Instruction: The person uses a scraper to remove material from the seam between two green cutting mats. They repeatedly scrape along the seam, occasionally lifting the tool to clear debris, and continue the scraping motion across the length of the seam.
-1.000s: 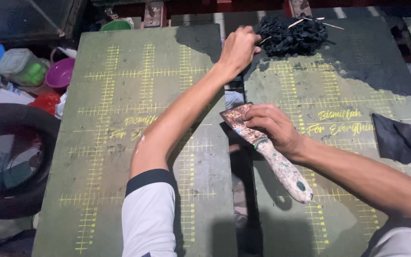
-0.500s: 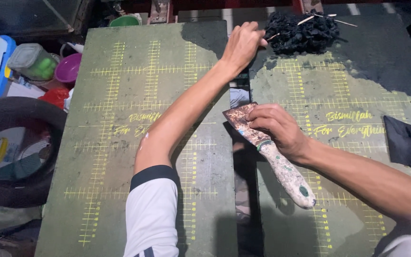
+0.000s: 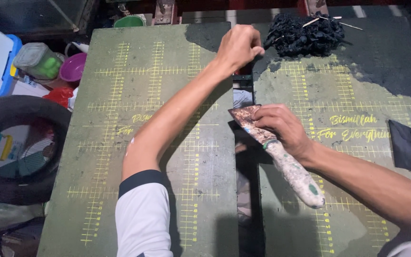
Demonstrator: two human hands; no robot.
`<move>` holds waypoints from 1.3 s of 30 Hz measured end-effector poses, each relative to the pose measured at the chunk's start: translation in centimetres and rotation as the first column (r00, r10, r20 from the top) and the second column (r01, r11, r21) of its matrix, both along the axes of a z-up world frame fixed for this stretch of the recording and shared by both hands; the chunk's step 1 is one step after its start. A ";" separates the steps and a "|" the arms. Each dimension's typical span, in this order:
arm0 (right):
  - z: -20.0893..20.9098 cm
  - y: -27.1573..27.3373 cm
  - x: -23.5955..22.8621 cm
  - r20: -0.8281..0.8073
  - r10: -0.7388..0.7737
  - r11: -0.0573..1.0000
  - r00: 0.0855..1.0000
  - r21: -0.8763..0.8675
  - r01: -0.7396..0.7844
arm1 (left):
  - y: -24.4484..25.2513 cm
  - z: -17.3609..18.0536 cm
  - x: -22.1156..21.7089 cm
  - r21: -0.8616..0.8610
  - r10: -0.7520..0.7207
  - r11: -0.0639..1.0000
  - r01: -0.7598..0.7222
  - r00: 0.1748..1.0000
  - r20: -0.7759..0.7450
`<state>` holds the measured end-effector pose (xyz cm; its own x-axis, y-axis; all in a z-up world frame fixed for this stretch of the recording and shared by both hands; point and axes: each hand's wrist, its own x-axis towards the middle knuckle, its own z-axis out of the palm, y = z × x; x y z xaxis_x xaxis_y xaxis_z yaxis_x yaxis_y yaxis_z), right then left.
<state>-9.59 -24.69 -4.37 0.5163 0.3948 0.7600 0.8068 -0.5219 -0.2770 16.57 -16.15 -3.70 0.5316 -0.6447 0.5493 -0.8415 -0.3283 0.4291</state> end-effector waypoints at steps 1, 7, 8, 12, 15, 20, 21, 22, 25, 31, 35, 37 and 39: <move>-1.1 -0.5 0.2 -0.012 -0.039 0.999 0.999 0.006 0.039 | 0.8 1.0 -0.5 -0.035 -0.020 0.999 0.018 0.997 -0.080; -2.2 -1.2 0.7 -0.070 -0.039 0.996 0.997 0.075 0.045 | 2.2 0.4 1.2 -0.092 -0.170 0.983 0.157 0.972 -0.163; -2.1 -1.1 0.7 -0.053 -0.053 0.996 0.997 0.063 0.056 | 2.5 0.3 1.3 -0.062 -0.208 0.978 0.199 0.946 -0.248; -0.8 -0.4 0.4 -0.024 -0.101 0.994 0.995 0.048 0.102 | 5.3 0.5 1.7 -0.035 -0.201 0.980 0.198 0.967 -0.157; -0.8 -0.1 0.7 -0.014 -0.126 0.986 0.992 0.108 0.127 | 8.0 1.6 0.6 0.011 -0.097 0.995 0.103 0.969 -0.227; -0.6 0.1 1.2 -0.047 -0.237 0.946 0.970 0.215 0.242 | 10.7 -0.2 0.0 -0.036 -0.044 0.999 0.036 0.970 -0.238; 0.4 0.1 1.2 -0.050 -0.239 0.945 0.970 0.217 0.244 | 11.2 -0.6 -0.1 -0.034 -0.046 0.999 0.039 0.969 -0.241; 1.3 0.1 1.2 -0.056 -0.251 0.947 0.966 0.191 0.257 | 11.6 -1.1 -0.2 -0.040 -0.074 0.997 0.068 0.975 -0.209; 2.6 -0.3 1.9 -0.098 -0.220 0.946 0.970 0.220 0.237 | 12.7 -2.1 -1.2 -0.059 -0.109 0.993 0.099 0.975 -0.195; 4.4 -0.9 3.6 -0.121 -0.223 0.946 0.967 0.211 0.245 | 12.5 -0.4 -2.2 0.145 -0.103 0.985 0.095 0.994 0.047; 5.1 -1.3 4.6 -0.179 -0.212 0.960 0.961 0.144 0.239 | 11.0 -1.0 -1.2 0.299 -0.080 0.953 0.052 0.993 0.083; 4.4 -2.1 6.1 -0.181 -0.198 0.965 0.963 0.139 0.224 | 10.9 -1.4 -1.4 0.276 -0.065 0.960 0.045 0.996 0.066; 3.1 -3.1 8.0 -0.184 -0.182 0.968 0.966 0.138 0.208 | 11.0 -1.5 -1.7 0.256 -0.051 0.966 0.037 0.998 0.047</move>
